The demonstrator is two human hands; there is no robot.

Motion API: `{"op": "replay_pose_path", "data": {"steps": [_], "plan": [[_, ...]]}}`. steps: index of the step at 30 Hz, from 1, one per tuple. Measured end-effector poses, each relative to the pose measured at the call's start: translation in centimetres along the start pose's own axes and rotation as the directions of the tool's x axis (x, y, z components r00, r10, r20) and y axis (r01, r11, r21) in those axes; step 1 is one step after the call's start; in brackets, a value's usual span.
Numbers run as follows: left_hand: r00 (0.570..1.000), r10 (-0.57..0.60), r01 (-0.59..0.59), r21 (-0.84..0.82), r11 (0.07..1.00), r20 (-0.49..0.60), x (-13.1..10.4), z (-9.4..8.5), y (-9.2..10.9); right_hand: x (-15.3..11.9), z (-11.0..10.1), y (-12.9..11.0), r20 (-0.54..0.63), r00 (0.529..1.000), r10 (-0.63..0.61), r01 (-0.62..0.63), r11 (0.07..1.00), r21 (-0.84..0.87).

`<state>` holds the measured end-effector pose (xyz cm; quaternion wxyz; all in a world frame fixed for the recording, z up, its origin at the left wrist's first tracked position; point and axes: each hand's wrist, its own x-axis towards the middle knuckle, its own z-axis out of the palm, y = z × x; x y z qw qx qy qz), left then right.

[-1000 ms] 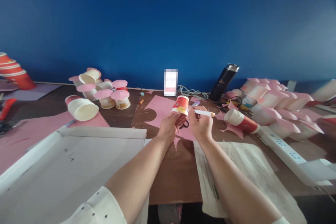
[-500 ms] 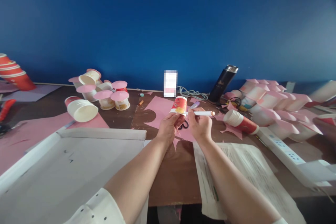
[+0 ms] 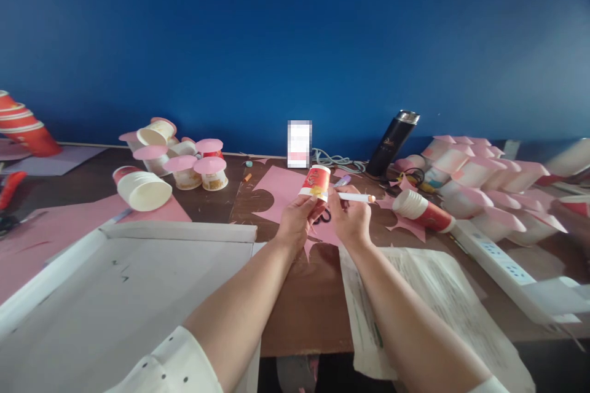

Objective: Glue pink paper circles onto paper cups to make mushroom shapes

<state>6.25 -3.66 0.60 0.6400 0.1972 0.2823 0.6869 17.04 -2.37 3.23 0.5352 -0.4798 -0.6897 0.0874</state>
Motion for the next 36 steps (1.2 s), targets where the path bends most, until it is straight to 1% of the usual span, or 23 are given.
{"op": "replay_pose_path", "data": {"steps": [4,8,13,16,22,30,36], "plan": [[1.000,0.007,-0.008,0.006,1.000,0.023,0.02,-0.06,-0.01,0.02,-0.12,-0.15,0.034,0.999,0.014,-0.013,1.000,-0.020],[1.000,0.015,-0.016,0.023,1.000,0.020,0.05,-0.06,-0.12,-0.04,-0.07,-0.20,-0.003,1.000,0.001,-0.001,1.000,0.016],[0.999,0.032,-0.036,0.093,0.995,0.041,0.01,-0.08,-0.37,-0.01,-0.06,-0.19,-0.015,0.999,-0.035,0.037,0.996,0.082],[0.998,0.046,-0.053,0.147,0.988,0.050,0.05,-0.16,-0.54,0.01,-0.07,-0.13,-0.011,0.999,-0.050,0.051,0.995,0.080],[0.995,0.051,-0.069,0.217,0.974,0.086,0.33,-0.42,-0.76,0.03,0.02,-0.03,-0.020,0.999,-0.037,0.038,0.997,0.063],[0.995,0.043,-0.063,0.222,0.973,0.092,0.17,-0.30,-0.61,0.09,-0.09,-0.14,-0.017,0.999,-0.031,0.031,0.999,-0.005],[0.995,0.045,-0.062,0.208,0.976,0.084,0.17,-0.35,-0.63,0.06,-0.02,-0.11,-0.020,1.000,-0.018,0.018,1.000,-0.018]]}}
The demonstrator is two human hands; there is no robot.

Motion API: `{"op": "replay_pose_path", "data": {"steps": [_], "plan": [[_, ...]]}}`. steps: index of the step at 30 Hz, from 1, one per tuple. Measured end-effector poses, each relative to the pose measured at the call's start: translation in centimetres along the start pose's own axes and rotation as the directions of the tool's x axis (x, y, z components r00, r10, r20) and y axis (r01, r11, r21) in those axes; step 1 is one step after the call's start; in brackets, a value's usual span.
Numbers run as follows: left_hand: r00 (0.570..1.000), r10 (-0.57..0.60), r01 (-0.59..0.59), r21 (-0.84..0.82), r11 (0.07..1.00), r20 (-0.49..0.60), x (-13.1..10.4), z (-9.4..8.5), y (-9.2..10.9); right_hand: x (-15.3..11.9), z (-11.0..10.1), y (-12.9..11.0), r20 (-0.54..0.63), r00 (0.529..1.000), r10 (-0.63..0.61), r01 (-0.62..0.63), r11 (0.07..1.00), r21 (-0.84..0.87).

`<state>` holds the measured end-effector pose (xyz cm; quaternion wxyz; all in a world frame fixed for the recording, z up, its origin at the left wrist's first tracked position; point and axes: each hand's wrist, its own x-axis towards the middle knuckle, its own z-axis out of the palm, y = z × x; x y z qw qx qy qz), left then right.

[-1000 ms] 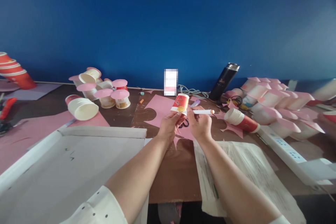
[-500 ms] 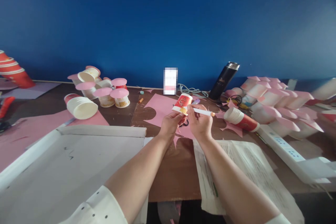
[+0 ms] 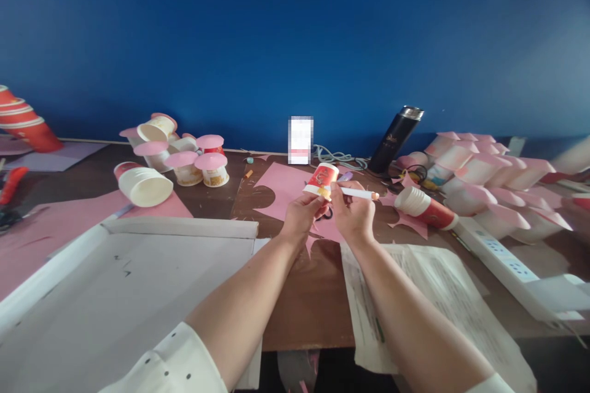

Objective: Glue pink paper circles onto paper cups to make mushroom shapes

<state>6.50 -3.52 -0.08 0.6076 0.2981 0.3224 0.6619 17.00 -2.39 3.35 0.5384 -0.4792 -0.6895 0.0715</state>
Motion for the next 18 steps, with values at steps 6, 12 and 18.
{"op": "replay_pose_path", "data": {"steps": [6,12,18], "plan": [[1.000,-0.005,0.004,-0.042,0.999,-0.020,0.10,-0.07,-0.12,-0.04,-0.03,0.06,-0.009,1.000,-0.011,0.011,1.000,-0.009],[1.000,0.002,-0.003,-0.049,0.999,-0.006,0.18,-0.12,-0.14,-0.16,-0.02,-0.21,0.051,0.998,-0.023,0.024,1.000,-0.011],[1.000,0.000,0.000,-0.022,1.000,-0.008,0.45,-0.31,-0.49,-0.13,0.06,-0.10,0.056,0.998,-0.024,0.026,0.999,-0.046]]}}
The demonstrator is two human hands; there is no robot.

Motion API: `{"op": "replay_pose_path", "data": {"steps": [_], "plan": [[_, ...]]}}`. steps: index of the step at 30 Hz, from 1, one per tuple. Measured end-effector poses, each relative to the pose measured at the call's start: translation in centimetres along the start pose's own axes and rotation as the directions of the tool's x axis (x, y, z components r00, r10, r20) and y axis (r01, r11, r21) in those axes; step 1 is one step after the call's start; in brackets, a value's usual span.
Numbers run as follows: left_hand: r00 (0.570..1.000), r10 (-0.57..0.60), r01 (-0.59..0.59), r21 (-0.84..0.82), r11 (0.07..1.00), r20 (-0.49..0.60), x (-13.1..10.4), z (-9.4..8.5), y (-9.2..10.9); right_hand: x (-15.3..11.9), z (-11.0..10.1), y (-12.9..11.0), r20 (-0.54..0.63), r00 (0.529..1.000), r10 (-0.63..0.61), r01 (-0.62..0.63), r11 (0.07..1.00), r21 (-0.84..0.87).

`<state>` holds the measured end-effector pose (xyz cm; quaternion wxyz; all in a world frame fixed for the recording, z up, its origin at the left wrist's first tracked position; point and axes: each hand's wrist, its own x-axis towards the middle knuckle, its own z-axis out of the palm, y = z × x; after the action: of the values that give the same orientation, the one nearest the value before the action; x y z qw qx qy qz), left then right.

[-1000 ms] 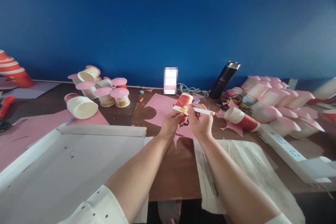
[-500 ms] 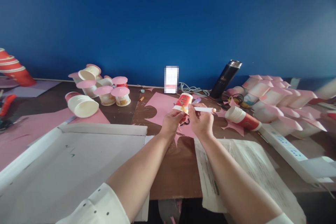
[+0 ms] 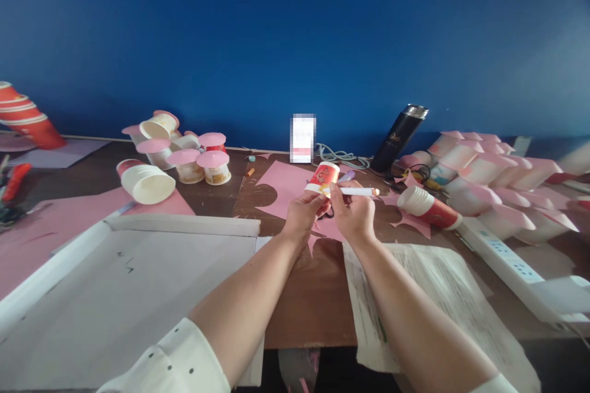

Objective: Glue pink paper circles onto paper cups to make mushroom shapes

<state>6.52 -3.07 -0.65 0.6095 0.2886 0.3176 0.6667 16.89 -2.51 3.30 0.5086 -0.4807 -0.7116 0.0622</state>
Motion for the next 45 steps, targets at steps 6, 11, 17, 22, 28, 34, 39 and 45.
{"op": "replay_pose_path", "data": {"steps": [6,11,17,22,28,34,39,45], "plan": [[1.000,-0.003,0.004,0.015,1.000,-0.005,0.08,-0.10,-0.08,0.00,-0.11,-0.04,0.032,0.999,-0.008,0.008,1.000,0.014],[1.000,0.008,-0.008,0.026,1.000,0.005,0.14,-0.13,-0.08,0.01,-0.12,-0.12,0.040,0.999,-0.014,0.013,1.000,0.019],[1.000,0.006,-0.006,0.033,0.999,0.003,0.04,0.00,0.01,-0.01,-0.06,-0.10,0.044,0.999,-0.008,0.007,1.000,0.020],[1.000,-0.004,0.004,0.027,1.000,-0.001,0.00,0.02,0.00,0.01,-0.05,-0.03,0.042,0.999,-0.001,0.001,1.000,0.003],[1.000,-0.010,0.011,0.035,0.999,-0.023,-0.05,0.01,0.03,0.07,0.03,0.05,0.009,1.000,0.001,-0.001,1.000,-0.021],[0.999,-0.029,0.028,-0.035,0.999,-0.032,-0.16,0.21,0.24,0.12,-0.05,0.21,-0.077,0.997,0.015,-0.014,1.000,0.008],[0.999,-0.037,0.035,-0.079,0.996,-0.035,-0.20,0.27,0.33,0.12,-0.10,0.21,-0.069,0.997,0.015,-0.014,1.000,0.008],[1.000,-0.025,0.025,-0.075,0.997,0.010,-0.48,0.34,0.56,0.09,0.04,0.18,-0.041,0.999,-0.020,0.019,0.999,-0.036]]}}
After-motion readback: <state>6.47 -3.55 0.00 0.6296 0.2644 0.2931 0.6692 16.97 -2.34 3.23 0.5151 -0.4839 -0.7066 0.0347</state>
